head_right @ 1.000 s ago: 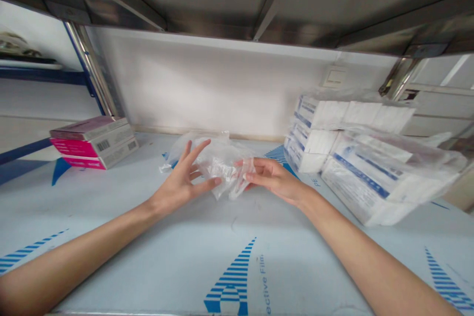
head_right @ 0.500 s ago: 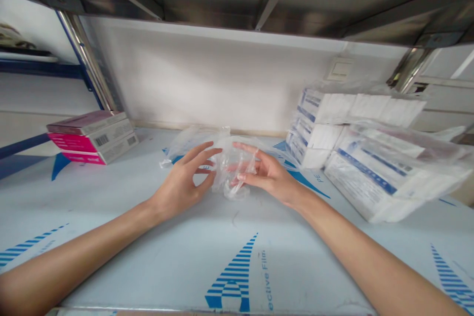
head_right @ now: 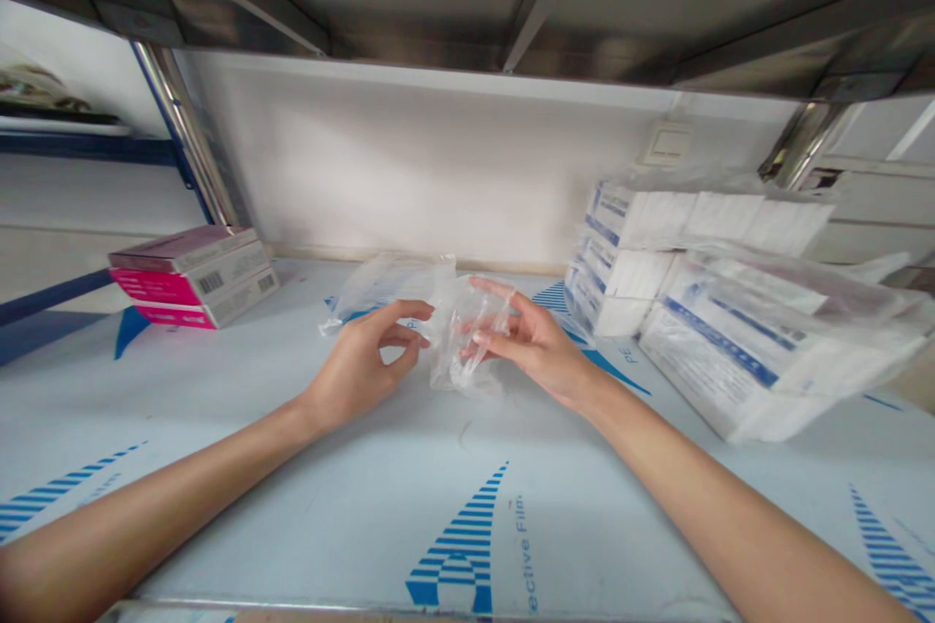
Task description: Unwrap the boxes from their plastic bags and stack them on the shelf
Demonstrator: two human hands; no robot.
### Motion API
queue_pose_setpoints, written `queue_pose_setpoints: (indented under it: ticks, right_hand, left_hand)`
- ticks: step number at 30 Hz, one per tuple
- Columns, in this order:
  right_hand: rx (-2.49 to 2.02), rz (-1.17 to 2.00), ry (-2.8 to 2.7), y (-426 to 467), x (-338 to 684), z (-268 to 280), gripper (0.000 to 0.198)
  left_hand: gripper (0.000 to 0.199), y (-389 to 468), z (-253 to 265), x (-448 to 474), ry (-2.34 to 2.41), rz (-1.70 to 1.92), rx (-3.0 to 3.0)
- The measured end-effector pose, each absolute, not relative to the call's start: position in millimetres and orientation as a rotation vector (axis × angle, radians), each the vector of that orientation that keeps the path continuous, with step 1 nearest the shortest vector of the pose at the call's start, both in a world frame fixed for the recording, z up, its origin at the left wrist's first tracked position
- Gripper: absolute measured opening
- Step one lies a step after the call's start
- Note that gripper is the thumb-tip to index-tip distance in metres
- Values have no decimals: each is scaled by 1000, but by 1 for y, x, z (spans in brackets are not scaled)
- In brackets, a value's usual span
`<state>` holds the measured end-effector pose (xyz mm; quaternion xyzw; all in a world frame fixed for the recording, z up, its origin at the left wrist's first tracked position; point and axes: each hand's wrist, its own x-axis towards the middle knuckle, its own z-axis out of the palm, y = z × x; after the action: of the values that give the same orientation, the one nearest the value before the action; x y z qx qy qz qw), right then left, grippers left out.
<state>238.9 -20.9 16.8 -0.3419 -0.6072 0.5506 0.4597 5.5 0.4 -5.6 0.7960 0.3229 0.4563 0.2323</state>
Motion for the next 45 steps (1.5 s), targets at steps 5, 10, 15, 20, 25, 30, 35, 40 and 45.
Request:
queue_pose_setpoints:
  ticks: [5,10,15,20,25,30,35,40,45]
  right_hand:
    - [-849,1341,-1459,-19,242,17,72]
    - [-845,1367,-1497,-23,239,18,69]
    - [-834,1377,-1555,-28,235,19,63]
    - [-815,1412,-1603,-30,233,18,58]
    - [-932,1238,-1683,-23,240,22,42]
    - [-1244,861,-1709,-11,271,38,29]
    - [-1276,735,-1649,-7,299,49,26]
    - [-1080,978,-1575,-13,302,50,26]
    - [-1189,1209,-1743,-13,304,47,41]
  left_hand:
    - [32,-4,-1,4,930,1199,2235]
    - [38,-8,-1,6,858,1156,2211]
    - [16,-5,-2,7,907,1253,2305]
    - [9,-3,-3,7,922,1241,2354]
    - [10,7,-6,1,960,1293,2304]
    - [8,19,-1,-9,1050,1421,2162]
    - [11,23,7,-14,1214,1577,2034]
    - [24,27,6,-17,1216,1607,1826]
    - [27,36,8,-17,994,1620,1465]
